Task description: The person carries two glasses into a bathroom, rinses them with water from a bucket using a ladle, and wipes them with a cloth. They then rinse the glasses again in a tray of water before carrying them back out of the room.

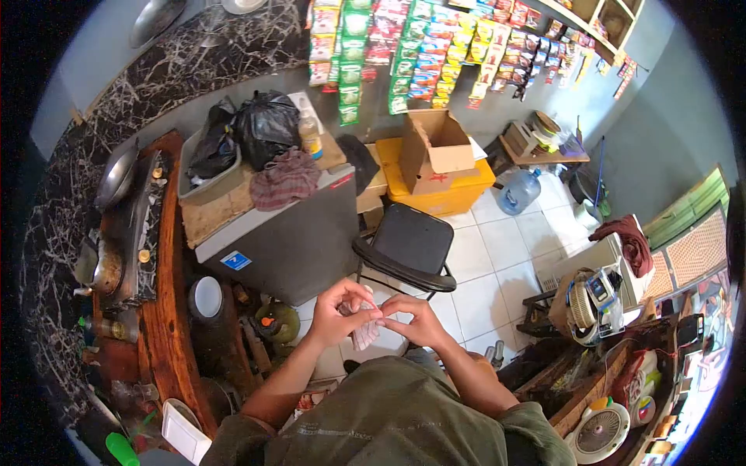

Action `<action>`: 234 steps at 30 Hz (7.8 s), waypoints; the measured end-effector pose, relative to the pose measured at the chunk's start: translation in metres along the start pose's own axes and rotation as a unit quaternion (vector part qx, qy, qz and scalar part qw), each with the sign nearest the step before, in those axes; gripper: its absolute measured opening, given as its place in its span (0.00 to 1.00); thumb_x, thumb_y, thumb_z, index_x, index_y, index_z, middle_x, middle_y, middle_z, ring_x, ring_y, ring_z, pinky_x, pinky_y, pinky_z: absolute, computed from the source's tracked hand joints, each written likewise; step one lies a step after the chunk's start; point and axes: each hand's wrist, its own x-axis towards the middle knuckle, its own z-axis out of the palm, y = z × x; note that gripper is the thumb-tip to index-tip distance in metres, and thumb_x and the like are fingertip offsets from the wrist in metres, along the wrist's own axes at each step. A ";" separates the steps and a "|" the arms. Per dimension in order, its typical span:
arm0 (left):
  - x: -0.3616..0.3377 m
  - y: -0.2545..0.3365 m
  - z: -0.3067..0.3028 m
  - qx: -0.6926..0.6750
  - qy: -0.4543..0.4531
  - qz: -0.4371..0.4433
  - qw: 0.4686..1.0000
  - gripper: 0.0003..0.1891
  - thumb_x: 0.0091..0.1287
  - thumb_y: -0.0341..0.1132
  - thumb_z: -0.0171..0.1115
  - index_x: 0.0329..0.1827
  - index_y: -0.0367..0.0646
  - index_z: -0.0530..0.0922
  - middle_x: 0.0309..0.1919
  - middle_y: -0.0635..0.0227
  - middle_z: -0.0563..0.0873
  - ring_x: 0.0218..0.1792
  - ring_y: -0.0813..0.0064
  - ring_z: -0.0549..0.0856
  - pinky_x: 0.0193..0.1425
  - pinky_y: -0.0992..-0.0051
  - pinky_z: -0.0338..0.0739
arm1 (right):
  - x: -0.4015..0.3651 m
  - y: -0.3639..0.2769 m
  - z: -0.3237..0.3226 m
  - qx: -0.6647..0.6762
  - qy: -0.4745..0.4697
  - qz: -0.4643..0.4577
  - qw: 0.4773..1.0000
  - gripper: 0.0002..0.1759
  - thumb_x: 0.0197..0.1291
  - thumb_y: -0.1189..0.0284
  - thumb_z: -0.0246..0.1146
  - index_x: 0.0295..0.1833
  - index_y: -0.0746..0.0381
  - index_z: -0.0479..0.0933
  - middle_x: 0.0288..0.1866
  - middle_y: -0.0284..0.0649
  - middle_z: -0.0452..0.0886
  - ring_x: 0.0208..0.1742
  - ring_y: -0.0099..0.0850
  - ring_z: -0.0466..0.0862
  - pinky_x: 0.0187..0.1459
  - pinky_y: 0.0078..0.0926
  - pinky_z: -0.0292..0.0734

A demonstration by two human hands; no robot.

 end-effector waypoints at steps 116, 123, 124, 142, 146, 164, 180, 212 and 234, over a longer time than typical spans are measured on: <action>0.707 -0.335 0.530 0.355 -0.309 -0.061 0.880 0.22 0.63 0.50 0.62 0.24 0.38 0.71 0.18 0.57 0.75 0.20 0.59 0.76 0.26 0.64 0.68 | -0.033 0.398 -0.772 -0.099 0.223 0.200 0.949 0.09 0.66 0.72 0.55 0.34 0.66 0.71 0.30 0.45 0.70 0.35 0.39 0.73 0.41 0.31 0.69; 0.736 -0.355 0.642 0.353 -0.435 -0.054 0.826 0.20 0.63 0.51 0.60 0.28 0.41 0.74 0.21 0.61 0.79 0.25 0.59 0.80 0.29 0.63 0.72 | -0.104 0.389 -0.880 -0.138 0.224 0.218 0.940 0.18 0.64 0.72 0.58 0.22 0.67 0.67 0.21 0.41 0.67 0.27 0.38 0.69 0.33 0.34 0.66; 0.739 -0.360 0.650 0.358 -0.447 -0.076 0.816 0.20 0.63 0.51 0.61 0.28 0.41 0.74 0.22 0.61 0.80 0.26 0.59 0.81 0.30 0.63 0.72 | -0.110 0.387 -0.893 -0.161 0.232 0.244 0.928 0.20 0.66 0.70 0.57 0.21 0.67 0.66 0.20 0.40 0.66 0.24 0.35 0.68 0.31 0.34 0.65; 0.920 -0.447 0.730 0.415 -0.587 -0.099 0.688 0.22 0.59 0.57 0.61 0.30 0.44 0.79 0.28 0.59 0.84 0.34 0.57 0.83 0.37 0.62 0.75 | -0.011 0.454 -1.090 -0.137 0.069 0.414 0.897 0.19 0.69 0.56 0.48 0.39 0.62 0.72 0.31 0.51 0.76 0.34 0.46 0.76 0.40 0.40 0.71; 0.976 -0.451 0.780 0.458 -0.654 -0.114 0.591 0.23 0.59 0.58 0.61 0.32 0.43 0.80 0.31 0.57 0.84 0.37 0.57 0.84 0.39 0.63 0.76 | -0.016 0.433 -1.147 -0.153 0.154 0.404 0.889 0.18 0.68 0.58 0.49 0.38 0.62 0.73 0.29 0.50 0.76 0.33 0.47 0.76 0.38 0.39 0.71; 1.048 -0.496 1.069 0.343 -0.659 -0.102 0.662 0.21 0.62 0.54 0.61 0.36 0.42 0.76 0.29 0.61 0.84 0.34 0.61 0.83 0.38 0.65 0.75 | -0.211 0.465 -1.380 -0.061 0.324 0.445 0.833 0.14 0.63 0.60 0.60 0.39 0.62 0.76 0.29 0.38 0.80 0.32 0.28 0.79 0.38 0.27 0.75; 1.169 -0.557 1.083 0.308 -0.536 -0.144 0.773 0.17 0.62 0.46 0.65 0.37 0.39 0.73 0.31 0.64 0.81 0.31 0.72 0.81 0.37 0.73 0.75 | -0.096 0.553 -1.528 -0.032 0.221 0.398 0.890 0.16 0.63 0.59 0.60 0.44 0.61 0.76 0.36 0.38 0.82 0.34 0.30 0.79 0.40 0.27 0.75; 1.310 -0.848 1.190 0.055 0.109 -0.473 0.872 0.24 0.63 0.42 0.66 0.56 0.43 0.67 0.45 0.67 0.79 0.34 0.78 0.83 0.29 0.76 0.76 | 0.024 0.949 -1.753 0.238 0.343 0.430 0.801 0.25 0.62 0.61 0.63 0.58 0.68 0.72 0.41 0.38 0.79 0.30 0.22 0.80 0.31 0.19 0.76; 1.330 -0.992 1.167 0.107 0.125 -0.387 0.907 0.14 0.73 0.46 0.50 0.48 0.47 0.76 0.51 0.70 0.82 0.46 0.76 0.81 0.49 0.73 0.75 | 0.062 1.063 -1.734 0.015 0.313 0.465 0.828 0.14 0.60 0.65 0.63 0.39 0.67 0.78 0.34 0.39 0.78 0.24 0.29 0.80 0.25 0.28 0.75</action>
